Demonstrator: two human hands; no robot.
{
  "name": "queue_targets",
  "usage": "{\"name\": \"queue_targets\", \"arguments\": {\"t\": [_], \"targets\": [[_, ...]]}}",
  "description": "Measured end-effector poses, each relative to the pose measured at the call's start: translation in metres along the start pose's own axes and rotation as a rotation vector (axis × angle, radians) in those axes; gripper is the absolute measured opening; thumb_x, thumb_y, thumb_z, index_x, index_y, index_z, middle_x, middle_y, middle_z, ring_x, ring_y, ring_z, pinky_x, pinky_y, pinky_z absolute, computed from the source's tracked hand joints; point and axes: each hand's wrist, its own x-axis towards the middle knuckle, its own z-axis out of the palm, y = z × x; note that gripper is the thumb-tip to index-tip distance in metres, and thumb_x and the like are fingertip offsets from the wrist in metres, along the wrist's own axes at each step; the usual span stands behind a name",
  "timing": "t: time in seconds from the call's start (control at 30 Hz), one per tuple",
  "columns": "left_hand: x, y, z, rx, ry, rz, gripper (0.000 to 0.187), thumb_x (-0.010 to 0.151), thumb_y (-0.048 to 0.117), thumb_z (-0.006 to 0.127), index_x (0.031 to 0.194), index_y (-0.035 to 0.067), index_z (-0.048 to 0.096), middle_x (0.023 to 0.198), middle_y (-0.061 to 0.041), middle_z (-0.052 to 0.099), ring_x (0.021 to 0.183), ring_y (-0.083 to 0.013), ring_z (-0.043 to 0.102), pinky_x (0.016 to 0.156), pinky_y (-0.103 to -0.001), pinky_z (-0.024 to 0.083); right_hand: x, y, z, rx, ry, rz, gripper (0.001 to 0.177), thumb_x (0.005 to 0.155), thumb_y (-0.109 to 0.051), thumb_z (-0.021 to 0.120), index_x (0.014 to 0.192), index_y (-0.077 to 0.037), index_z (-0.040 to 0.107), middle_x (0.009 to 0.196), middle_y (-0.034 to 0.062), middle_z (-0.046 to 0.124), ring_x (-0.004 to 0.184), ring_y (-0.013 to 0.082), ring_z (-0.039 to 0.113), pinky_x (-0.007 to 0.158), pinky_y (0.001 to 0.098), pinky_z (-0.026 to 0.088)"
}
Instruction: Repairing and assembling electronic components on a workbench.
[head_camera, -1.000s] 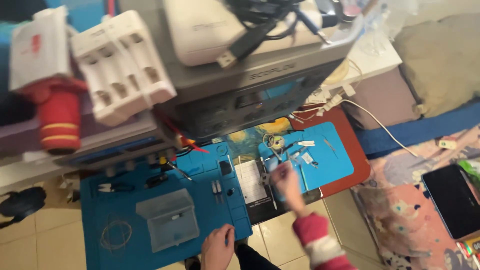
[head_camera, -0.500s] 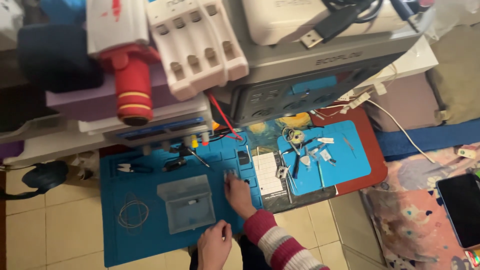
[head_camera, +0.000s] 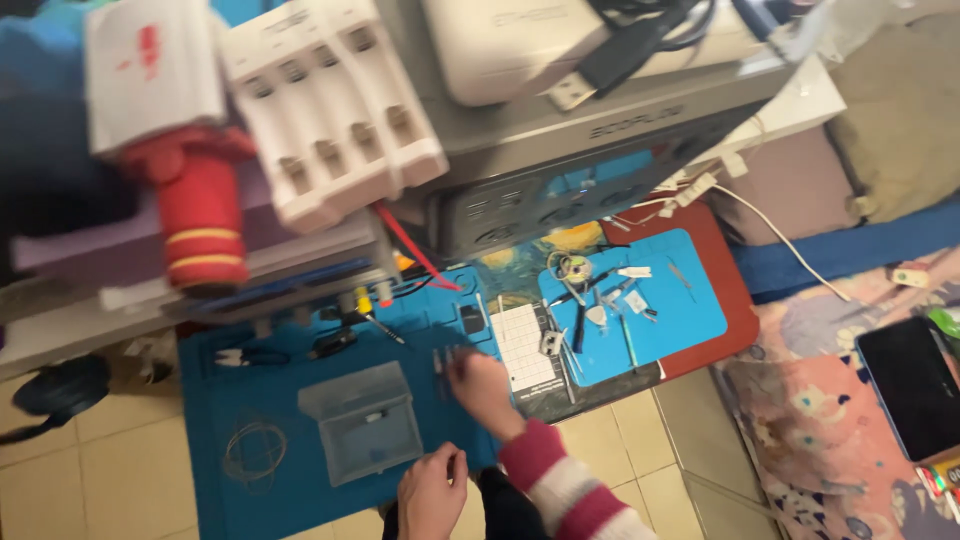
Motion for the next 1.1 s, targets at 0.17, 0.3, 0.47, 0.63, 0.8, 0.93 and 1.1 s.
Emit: {"name": "queue_targets", "arguments": {"t": [0.17, 0.3, 0.47, 0.63, 0.8, 0.93, 1.1], "targets": [[0.008, 0.019, 0.009, -0.002, -0.011, 0.056, 0.016, 0.088, 0.03, 0.066, 0.086, 0.015, 0.069, 0.078, -0.011, 0.073, 0.077, -0.0373, 0.07, 0.066, -0.051, 0.054, 0.013, 0.115, -0.071, 0.076, 0.073, 0.105, 0.012, 0.087, -0.018, 0.068, 0.09, -0.007, 0.073, 0.075, 0.0201, 0.069, 0.075, 0.0382, 0.071, 0.066, 0.0462, 0.056], [0.012, 0.04, 0.012, 0.001, -0.044, 0.096, 0.014, 0.089, 0.028, 0.066, 0.087, 0.014, 0.069, 0.077, -0.011, 0.072, 0.077, -0.036, 0.07, 0.066, -0.05, 0.053, 0.04, 0.195, -0.123, 0.049, 0.32, 0.297, 0.017, 0.091, -0.024, 0.067, 0.095, -0.008, 0.071, 0.082, 0.0158, 0.074, 0.077, 0.0361, 0.073, 0.069, 0.0467, 0.056], [0.013, 0.055, 0.021, -0.02, -0.044, 0.152, 0.015, 0.089, 0.027, 0.066, 0.084, 0.012, 0.068, 0.078, -0.01, 0.072, 0.078, -0.0352, 0.07, 0.065, -0.05, 0.053, 0.079, 0.243, -0.144, -0.021, 0.29, 0.675, 0.039, 0.089, -0.046, 0.074, 0.1, -0.008, 0.075, 0.091, 0.0206, 0.076, 0.093, 0.0402, 0.072, 0.083, 0.0481, 0.056], [0.012, 0.065, 0.02, -0.005, -0.146, 0.074, 0.016, 0.092, 0.027, 0.065, 0.087, 0.012, 0.067, 0.078, -0.009, 0.071, 0.077, -0.0324, 0.071, 0.065, -0.047, 0.054, 0.1, 0.272, -0.12, -0.044, 0.219, 0.745, 0.041, 0.079, -0.048, 0.077, 0.094, -0.01, 0.079, 0.098, 0.0195, 0.077, 0.096, 0.0401, 0.074, 0.086, 0.0478, 0.056], [0.011, 0.056, 0.033, -0.023, -0.06, 0.151, 0.015, 0.089, 0.025, 0.067, 0.084, 0.011, 0.068, 0.078, -0.01, 0.072, 0.077, -0.0338, 0.07, 0.064, -0.048, 0.053, 0.069, 0.273, -0.131, 0.216, 0.328, 0.645, 0.028, 0.082, -0.032, 0.08, 0.095, -0.007, 0.077, 0.089, 0.0135, 0.077, 0.085, 0.0279, 0.074, 0.079, 0.0409, 0.057], [0.011, 0.059, 0.033, -0.038, -0.068, 0.149, 0.012, 0.088, 0.025, 0.067, 0.089, 0.013, 0.069, 0.08, -0.009, 0.074, 0.078, -0.0339, 0.071, 0.064, -0.048, 0.053, 0.024, 0.258, -0.141, 0.996, 0.128, 0.493, 0.012, 0.097, -0.019, 0.069, 0.101, -0.009, 0.075, 0.091, 0.0002, 0.073, 0.082, 0.0097, 0.066, 0.071, 0.0264, 0.052], [0.01, 0.074, 0.018, -0.01, -0.086, 0.124, 0.016, 0.091, 0.026, 0.065, 0.087, 0.012, 0.068, 0.081, -0.011, 0.073, 0.08, -0.0358, 0.07, 0.066, -0.048, 0.053, -0.017, 0.162, -0.162, 1.351, -0.145, 0.496, 0.02, 0.101, -0.019, 0.062, 0.112, -0.006, 0.073, 0.1, 0.0029, 0.074, 0.089, 0.0106, 0.068, 0.076, 0.025, 0.054]]}}
